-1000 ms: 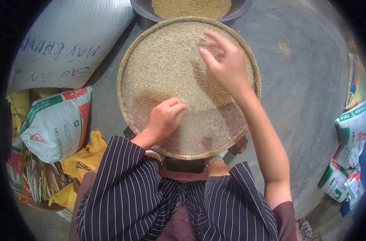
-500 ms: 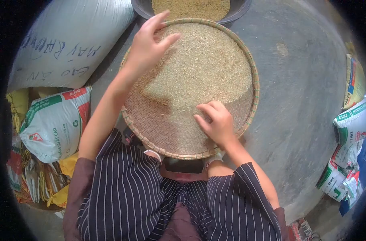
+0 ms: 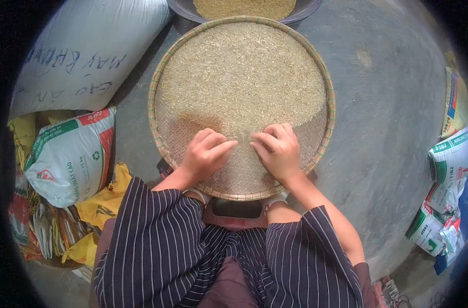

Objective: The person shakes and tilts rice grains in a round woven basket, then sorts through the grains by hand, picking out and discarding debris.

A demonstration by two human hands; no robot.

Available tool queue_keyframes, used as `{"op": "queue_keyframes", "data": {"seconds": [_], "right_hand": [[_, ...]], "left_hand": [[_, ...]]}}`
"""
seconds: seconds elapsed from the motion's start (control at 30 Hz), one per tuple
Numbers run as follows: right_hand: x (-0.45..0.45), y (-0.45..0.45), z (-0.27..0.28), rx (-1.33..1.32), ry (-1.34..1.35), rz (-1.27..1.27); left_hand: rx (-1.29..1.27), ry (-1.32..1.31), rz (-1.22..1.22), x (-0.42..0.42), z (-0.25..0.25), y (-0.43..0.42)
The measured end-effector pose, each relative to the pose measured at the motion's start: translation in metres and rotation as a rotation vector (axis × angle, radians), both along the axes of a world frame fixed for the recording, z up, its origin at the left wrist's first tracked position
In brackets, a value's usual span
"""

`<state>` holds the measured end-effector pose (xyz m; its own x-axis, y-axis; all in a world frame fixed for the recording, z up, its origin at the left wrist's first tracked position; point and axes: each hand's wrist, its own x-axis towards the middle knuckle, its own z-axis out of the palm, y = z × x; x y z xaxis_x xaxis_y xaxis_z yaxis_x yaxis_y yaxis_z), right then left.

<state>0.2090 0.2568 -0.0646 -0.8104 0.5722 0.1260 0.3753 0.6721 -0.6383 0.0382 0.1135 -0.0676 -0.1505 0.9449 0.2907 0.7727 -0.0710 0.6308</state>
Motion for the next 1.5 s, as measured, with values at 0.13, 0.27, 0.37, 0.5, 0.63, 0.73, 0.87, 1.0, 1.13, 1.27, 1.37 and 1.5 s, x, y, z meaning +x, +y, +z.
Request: {"op": "queue_keyframes", "data": {"seconds": [0.13, 0.27, 0.37, 0.5, 0.63, 0.73, 0.87, 1.0, 1.13, 1.27, 1.37, 1.5], "right_hand": [[-0.006, -0.003, 0.0, -0.027, 0.001, -0.041], [-0.009, -0.004, 0.002, -0.03, -0.02, -0.047], [-0.01, -0.003, 0.002, -0.032, -0.02, -0.042], [-0.01, -0.003, -0.001, -0.011, -0.005, -0.037], [-0.01, -0.002, -0.001, -0.001, 0.002, -0.02], [-0.01, 0.0, -0.002, 0.041, 0.005, 0.018], [-0.012, 0.004, 0.001, 0.084, -0.022, 0.113], [-0.014, 0.007, 0.002, 0.133, -0.111, 0.248], [-0.024, 0.024, 0.019, -0.04, -0.018, 0.208], [-0.07, 0.077, 0.053, -0.32, 0.082, -0.11], [-0.114, 0.114, 0.056, -0.262, 0.377, -0.172], [-0.118, 0.124, 0.051, 0.297, 0.351, -0.122]], "left_hand": [[0.016, -0.013, 0.012, 0.005, -0.004, 0.006], [-0.009, 0.006, 0.032, 0.007, -0.006, 0.012], [-0.001, -0.005, 0.044, 0.007, -0.006, 0.015], [0.004, -0.003, 0.051, 0.008, -0.007, 0.013], [0.0, 0.017, 0.05, 0.007, -0.008, 0.012], [0.001, 0.015, 0.044, 0.007, -0.007, 0.013], [0.005, 0.019, 0.047, 0.007, -0.008, 0.013], [0.008, 0.035, 0.048, 0.007, -0.009, 0.013], [0.014, 0.037, 0.052, 0.007, -0.009, 0.013], [0.012, -0.002, 0.046, 0.007, -0.007, 0.019], [-0.002, -0.03, 0.064, 0.009, -0.005, 0.027], [-0.009, -0.05, 0.074, 0.011, -0.008, 0.034]]}}
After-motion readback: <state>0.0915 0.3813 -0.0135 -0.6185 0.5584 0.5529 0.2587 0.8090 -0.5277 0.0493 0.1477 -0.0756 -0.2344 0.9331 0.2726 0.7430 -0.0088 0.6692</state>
